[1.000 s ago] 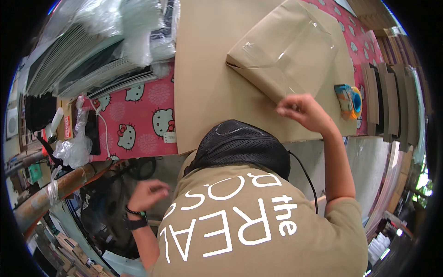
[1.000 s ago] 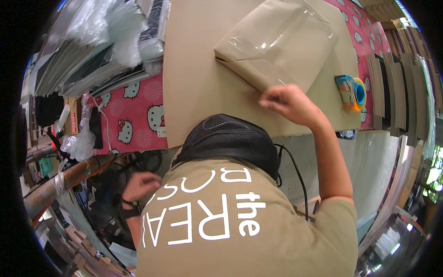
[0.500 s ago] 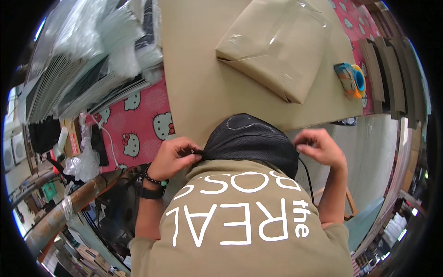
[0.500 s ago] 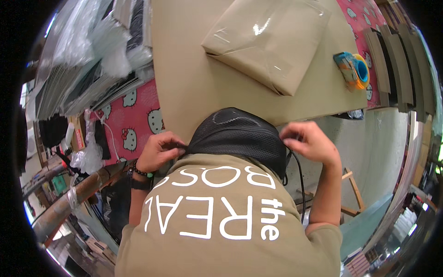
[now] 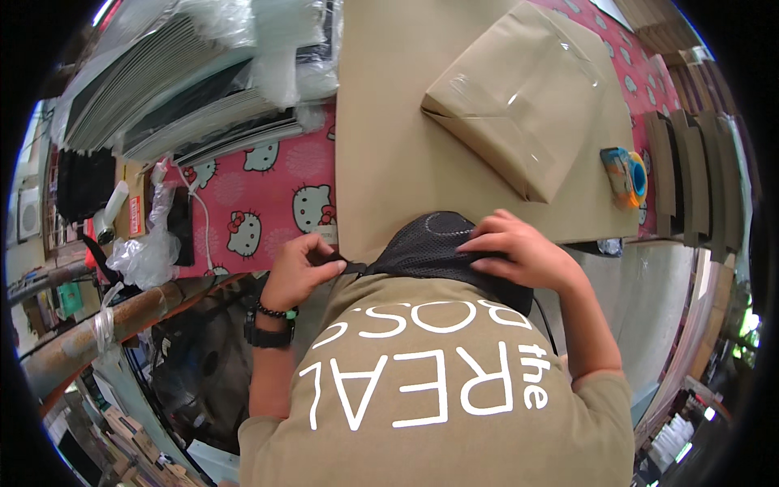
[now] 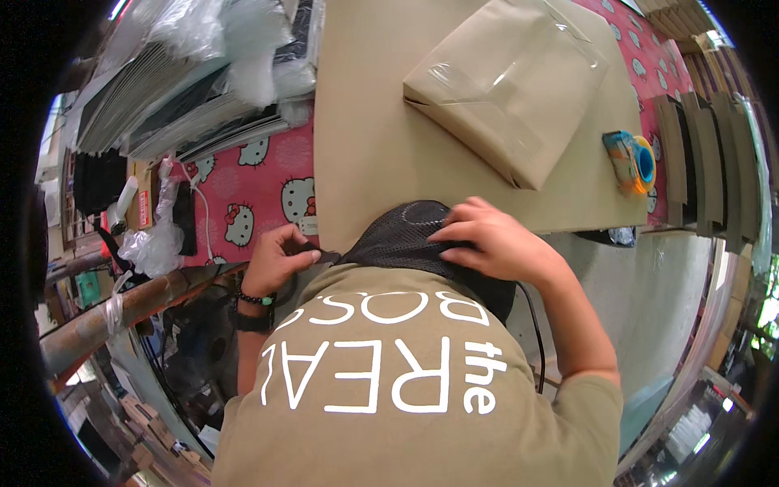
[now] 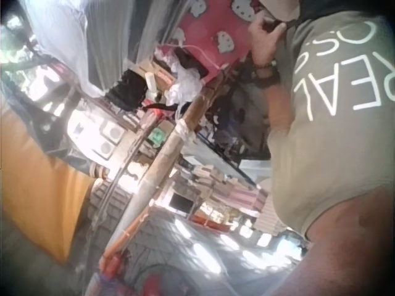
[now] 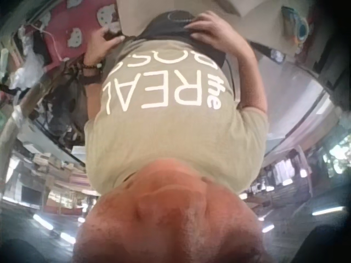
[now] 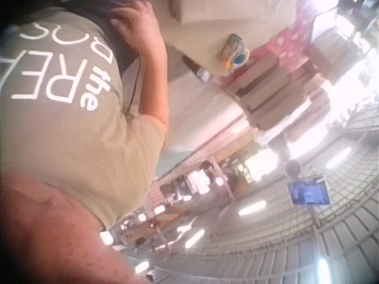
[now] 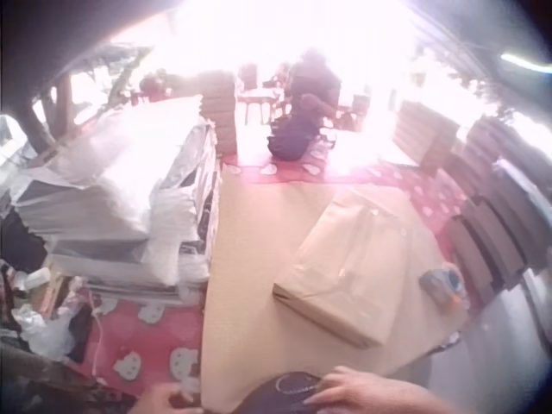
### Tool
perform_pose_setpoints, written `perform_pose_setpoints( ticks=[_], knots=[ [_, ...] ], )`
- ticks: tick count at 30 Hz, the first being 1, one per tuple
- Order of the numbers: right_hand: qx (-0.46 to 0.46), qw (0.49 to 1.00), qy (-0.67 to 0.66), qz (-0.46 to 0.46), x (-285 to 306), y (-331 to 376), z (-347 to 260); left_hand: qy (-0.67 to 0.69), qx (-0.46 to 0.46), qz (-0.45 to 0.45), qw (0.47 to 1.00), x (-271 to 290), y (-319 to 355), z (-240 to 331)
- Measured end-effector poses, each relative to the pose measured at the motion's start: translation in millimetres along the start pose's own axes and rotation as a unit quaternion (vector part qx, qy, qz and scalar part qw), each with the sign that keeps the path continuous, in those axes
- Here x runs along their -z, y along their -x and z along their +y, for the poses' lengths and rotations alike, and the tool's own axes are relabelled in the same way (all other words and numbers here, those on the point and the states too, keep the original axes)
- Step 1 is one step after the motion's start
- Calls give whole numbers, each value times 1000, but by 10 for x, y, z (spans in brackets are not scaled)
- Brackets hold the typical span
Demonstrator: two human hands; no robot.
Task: The person takes illustration boards from a pallet, walks to a packing station, and wraps a stack of boards in brown paper, securing it with tape using a dispenser.
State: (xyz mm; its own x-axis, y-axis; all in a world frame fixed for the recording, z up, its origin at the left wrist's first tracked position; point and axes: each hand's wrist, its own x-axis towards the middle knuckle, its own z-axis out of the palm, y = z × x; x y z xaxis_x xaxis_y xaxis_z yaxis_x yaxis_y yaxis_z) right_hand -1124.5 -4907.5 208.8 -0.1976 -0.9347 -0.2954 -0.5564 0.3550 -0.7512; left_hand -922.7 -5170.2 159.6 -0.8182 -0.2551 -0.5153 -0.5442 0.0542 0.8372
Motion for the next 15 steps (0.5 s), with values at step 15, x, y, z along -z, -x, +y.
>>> perform_pose_setpoints(
  ticks=[15],
  knots=[
    [-288, 944, -160, 4, -660, 1290, 571, -178, -381, -227, 879, -895, -652, 714]
  ],
)
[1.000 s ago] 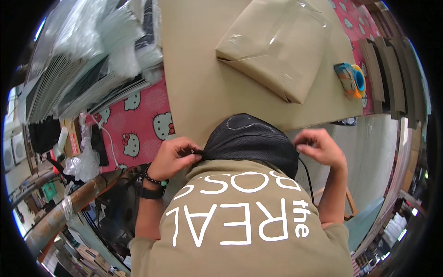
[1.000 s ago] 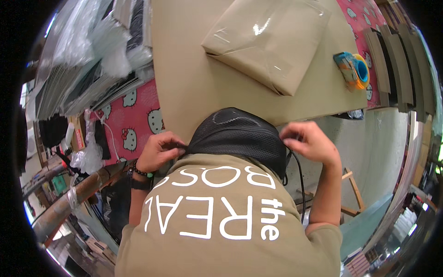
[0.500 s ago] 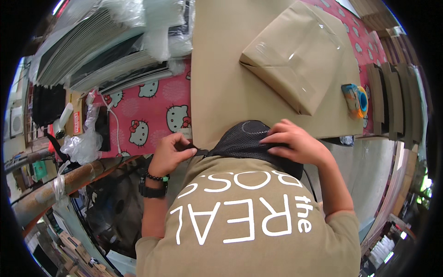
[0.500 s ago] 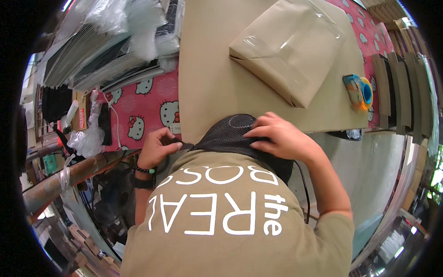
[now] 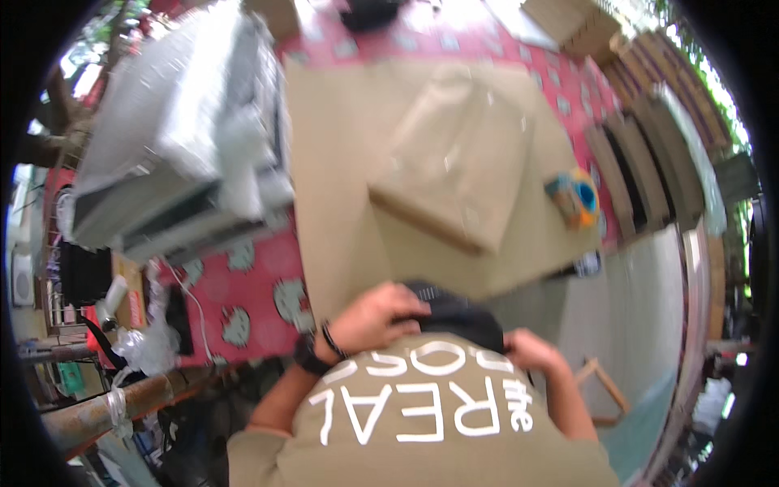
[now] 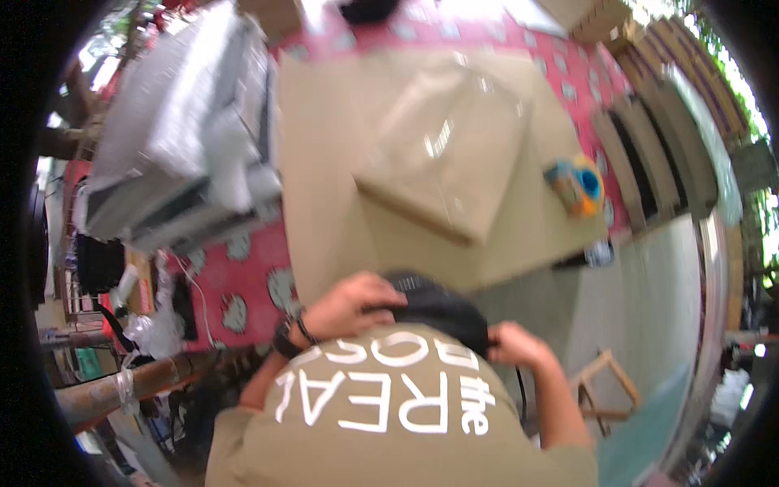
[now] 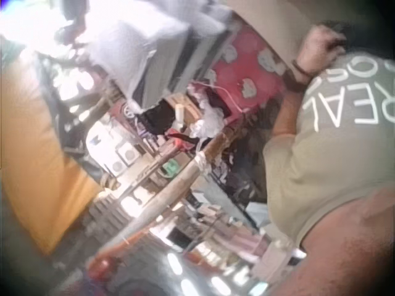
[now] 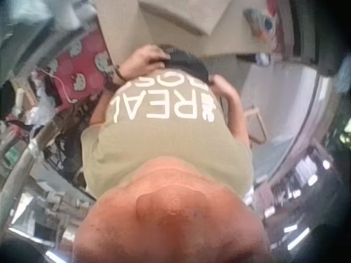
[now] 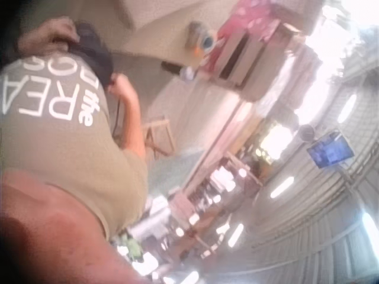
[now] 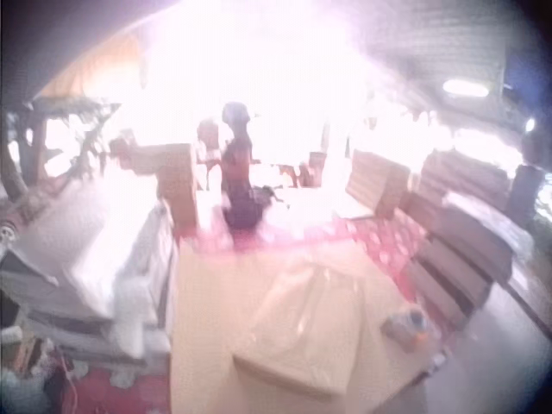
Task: The person takes illustration boards from a pallet, walks to a packing station, and wraps a stack of boards in brown paper, securing it with tape using a dispenser.
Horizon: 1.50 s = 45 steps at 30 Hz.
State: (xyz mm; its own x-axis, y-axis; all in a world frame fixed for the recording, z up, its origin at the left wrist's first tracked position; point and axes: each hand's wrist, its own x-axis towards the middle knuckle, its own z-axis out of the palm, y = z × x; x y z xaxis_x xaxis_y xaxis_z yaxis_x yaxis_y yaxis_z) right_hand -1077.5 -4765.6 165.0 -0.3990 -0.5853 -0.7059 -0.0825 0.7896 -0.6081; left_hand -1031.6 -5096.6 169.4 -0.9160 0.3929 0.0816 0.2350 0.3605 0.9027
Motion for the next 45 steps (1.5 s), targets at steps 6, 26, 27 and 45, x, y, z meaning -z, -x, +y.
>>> perform_pose_setpoints(
  ticks=[6, 26, 27, 45],
  knots=[
    [-54, 988, 2, -143, 183, 21, -9, 21, -2, -26, 999, 24, 40, 35],
    [137, 990, 6, -44, 371, -1134, -1669, -169, -64, 145, 973, -43, 229, 107],
    [152, 985, 72, -38, 255, -1179, -1828, -189, -56, 158, 968, -25, 278, 90],
    [374, 845, 381, 20, 365, -1012, -1307, -157, 226, 128, 953, -38, 161, -174]
  ],
)
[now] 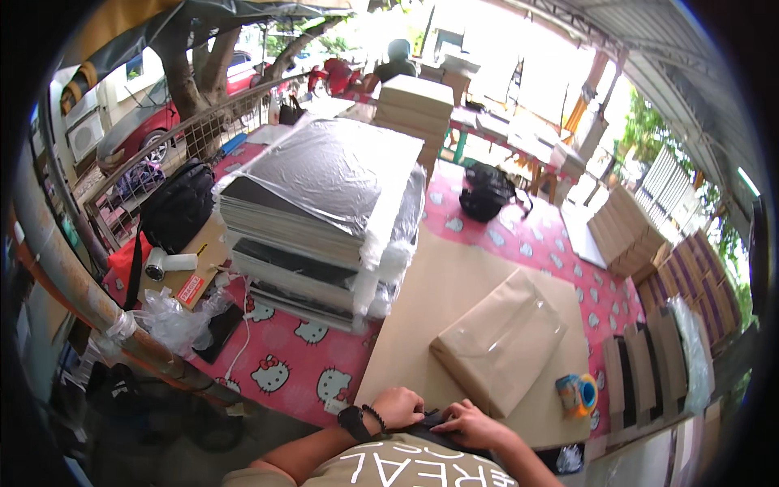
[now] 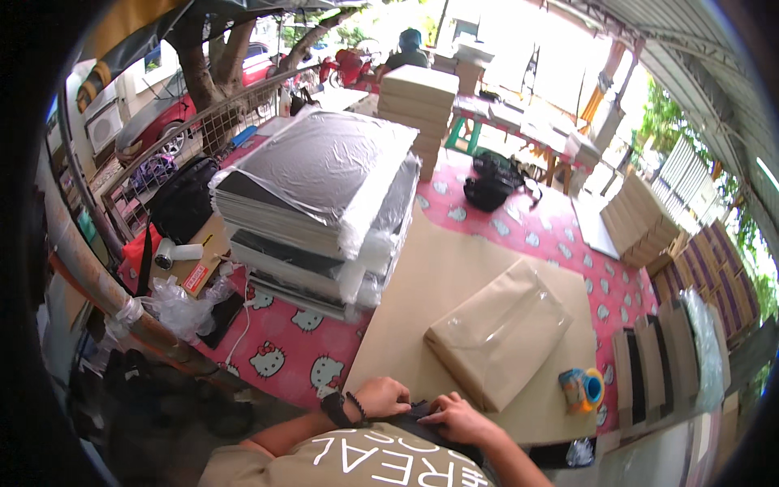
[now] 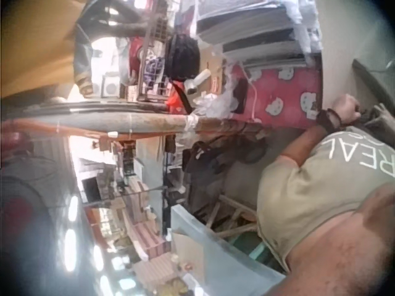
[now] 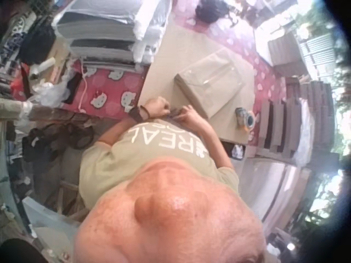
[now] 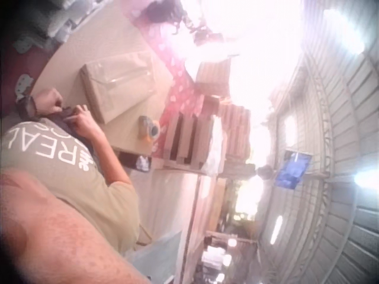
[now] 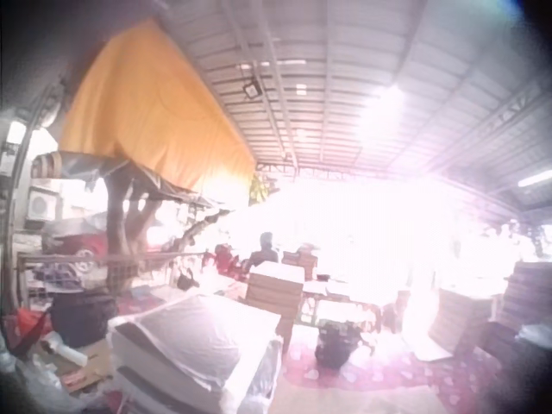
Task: The person takes illustration boards from a pallet, walks to a packing station, and wraps a stack of boards in brown paper, securing it with tape using a dispenser.
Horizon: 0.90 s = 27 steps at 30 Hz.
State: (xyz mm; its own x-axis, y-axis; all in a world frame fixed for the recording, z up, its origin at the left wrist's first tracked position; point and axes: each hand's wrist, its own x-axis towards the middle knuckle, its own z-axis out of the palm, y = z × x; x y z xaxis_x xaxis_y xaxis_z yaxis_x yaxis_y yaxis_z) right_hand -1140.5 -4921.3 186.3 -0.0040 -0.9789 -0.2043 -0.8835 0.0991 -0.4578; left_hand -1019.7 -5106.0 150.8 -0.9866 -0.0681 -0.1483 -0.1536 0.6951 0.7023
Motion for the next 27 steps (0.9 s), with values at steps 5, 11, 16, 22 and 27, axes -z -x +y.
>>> perform_pose_setpoints(
  ticks=[5, 11, 16, 22, 27],
  knots=[
    [-89, 985, 135, 65, -143, -22, -27, 69, -30, 141, 987, 43, -86, 42],
    [-49, 997, 28, 54, -281, -114, 92, -54, -109, -38, 992, -57, -22, -58],
    [31, 996, -9, 87, -417, -95, 382, -35, -71, 4, 997, -101, -151, 2],
    [-44, 982, 152, 103, -239, -195, -81, 27, -49, 153, 987, -35, -97, 41],
    [-122, 970, 191, 84, -178, 81, -81, -12, -164, 150, 975, -115, -241, 101]
  ],
)
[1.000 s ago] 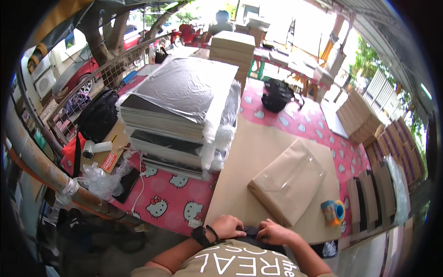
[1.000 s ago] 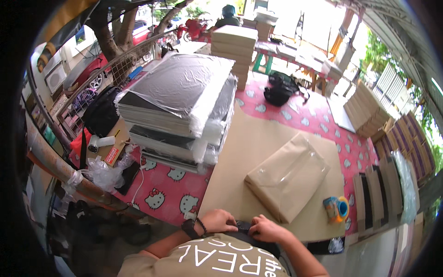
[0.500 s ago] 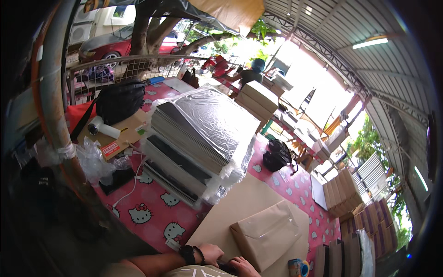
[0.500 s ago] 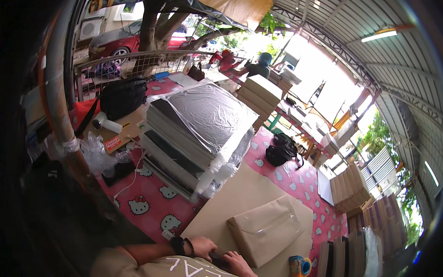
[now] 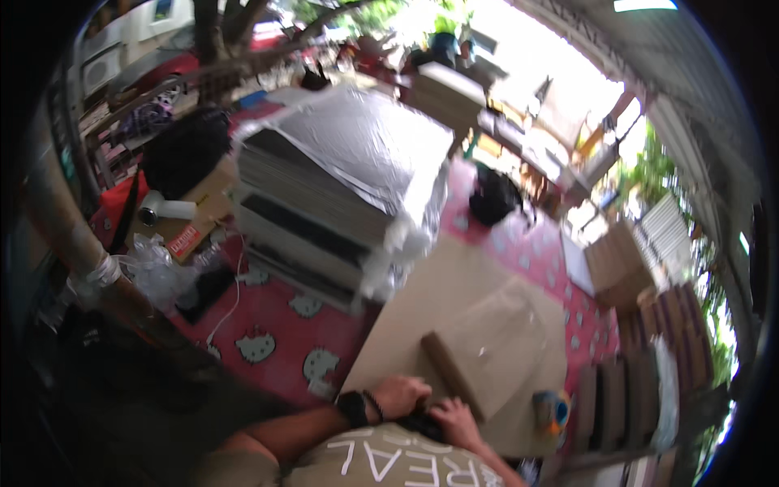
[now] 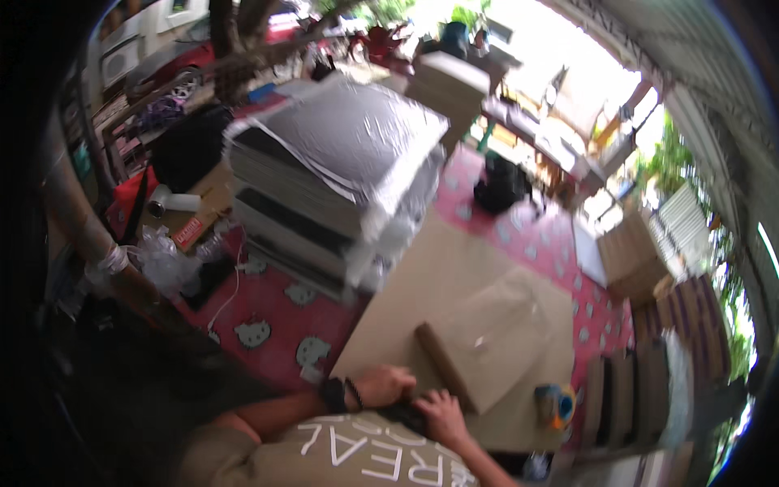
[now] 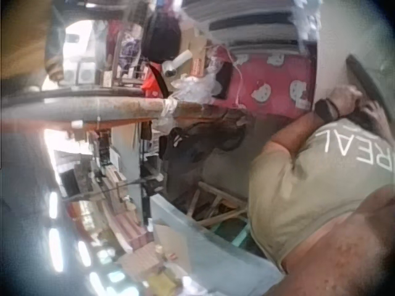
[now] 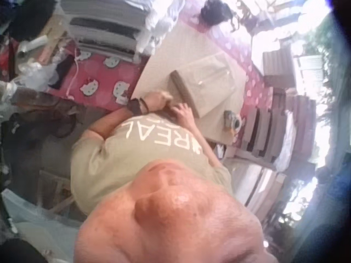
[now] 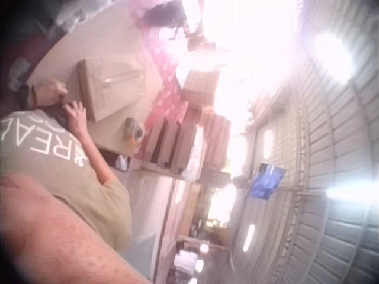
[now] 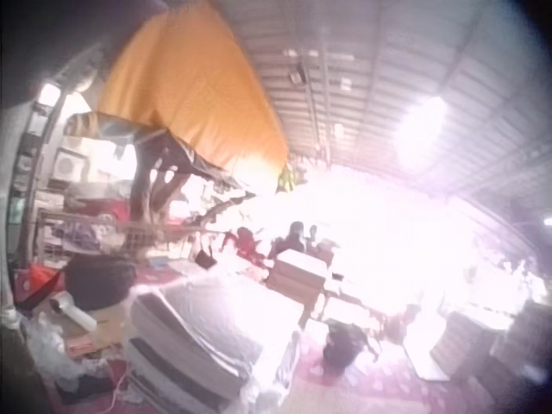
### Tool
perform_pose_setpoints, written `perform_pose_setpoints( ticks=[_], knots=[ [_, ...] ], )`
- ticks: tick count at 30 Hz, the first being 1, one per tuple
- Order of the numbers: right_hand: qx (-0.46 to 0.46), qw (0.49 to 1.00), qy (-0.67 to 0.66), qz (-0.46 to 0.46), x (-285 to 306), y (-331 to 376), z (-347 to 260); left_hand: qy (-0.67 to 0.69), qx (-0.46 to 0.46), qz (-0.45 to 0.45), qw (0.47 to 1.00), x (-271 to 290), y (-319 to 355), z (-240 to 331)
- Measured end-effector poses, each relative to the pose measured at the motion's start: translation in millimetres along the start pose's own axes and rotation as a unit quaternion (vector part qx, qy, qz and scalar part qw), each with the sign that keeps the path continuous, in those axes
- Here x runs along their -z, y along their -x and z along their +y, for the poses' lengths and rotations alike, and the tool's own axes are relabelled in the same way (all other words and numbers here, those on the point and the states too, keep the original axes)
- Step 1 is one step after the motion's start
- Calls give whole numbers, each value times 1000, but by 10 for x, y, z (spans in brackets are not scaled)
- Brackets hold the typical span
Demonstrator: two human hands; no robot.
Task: The person takes illustration boards from a pallet, walks to a packing station, and wraps a stack of boards in brown paper, securing it with tape using a dispenser.
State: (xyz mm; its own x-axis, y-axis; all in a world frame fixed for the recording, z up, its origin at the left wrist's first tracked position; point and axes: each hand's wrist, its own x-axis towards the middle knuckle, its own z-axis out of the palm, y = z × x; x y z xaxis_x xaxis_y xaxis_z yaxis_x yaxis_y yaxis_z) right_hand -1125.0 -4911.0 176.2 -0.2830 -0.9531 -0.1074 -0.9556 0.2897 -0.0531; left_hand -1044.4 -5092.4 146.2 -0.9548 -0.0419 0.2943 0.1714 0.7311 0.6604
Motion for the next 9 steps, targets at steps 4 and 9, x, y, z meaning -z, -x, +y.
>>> perform_pose_setpoints(
  ticks=[4, 9],
  knots=[
    [14, 999, -34, 19, 130, -260, -223, -176, 4, -130, 976, 339, 325, -65],
    [-106, 993, -46, 10, 147, -4, -239, -152, 10, -158, 976, 285, 337, 66]
  ],
)
